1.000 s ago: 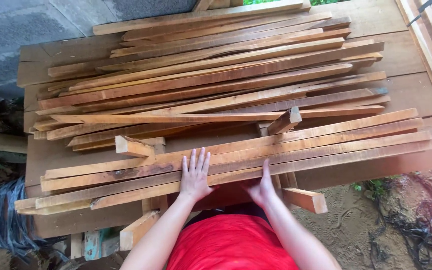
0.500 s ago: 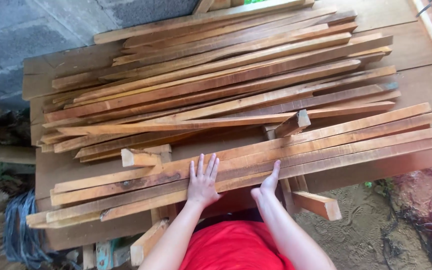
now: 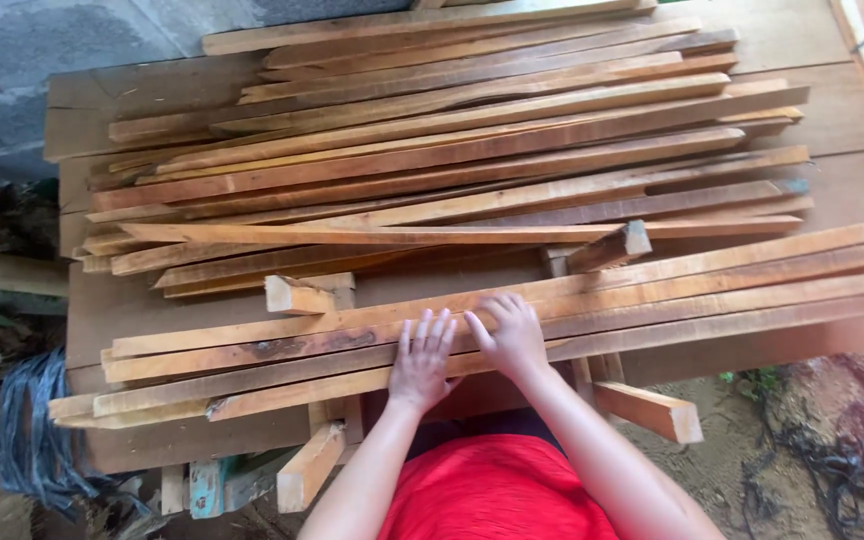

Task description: Organizing and bundling wooden slats in a workshop.

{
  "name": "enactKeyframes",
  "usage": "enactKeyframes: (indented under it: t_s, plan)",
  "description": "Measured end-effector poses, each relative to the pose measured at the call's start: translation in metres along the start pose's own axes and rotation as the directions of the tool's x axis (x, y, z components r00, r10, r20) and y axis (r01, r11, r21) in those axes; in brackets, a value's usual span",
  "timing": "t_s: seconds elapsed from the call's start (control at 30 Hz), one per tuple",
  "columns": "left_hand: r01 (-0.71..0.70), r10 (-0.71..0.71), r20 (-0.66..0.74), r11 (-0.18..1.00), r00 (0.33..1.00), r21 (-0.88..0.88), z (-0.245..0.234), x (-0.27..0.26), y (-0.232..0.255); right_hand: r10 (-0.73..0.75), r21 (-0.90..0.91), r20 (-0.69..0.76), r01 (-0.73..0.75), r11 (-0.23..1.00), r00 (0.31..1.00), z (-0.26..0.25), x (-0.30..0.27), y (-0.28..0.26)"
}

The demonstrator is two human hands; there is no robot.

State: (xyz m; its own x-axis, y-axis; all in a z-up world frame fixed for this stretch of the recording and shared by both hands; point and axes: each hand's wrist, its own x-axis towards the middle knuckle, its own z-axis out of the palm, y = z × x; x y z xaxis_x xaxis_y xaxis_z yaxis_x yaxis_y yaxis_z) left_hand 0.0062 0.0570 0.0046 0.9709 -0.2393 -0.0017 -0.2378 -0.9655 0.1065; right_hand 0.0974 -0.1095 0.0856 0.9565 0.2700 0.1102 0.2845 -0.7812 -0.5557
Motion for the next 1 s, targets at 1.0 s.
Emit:
enactKeyframes:
  t_s: [1.0]
  plan:
    - [0.543, -0.533, 0.152, 0.728, 0.832, -0.418, -0.077, -0.015, 0.036, -0.677, 0.450, 0.329, 0.521, 0.725, 0.658, 0.053, 0.074, -0.065]
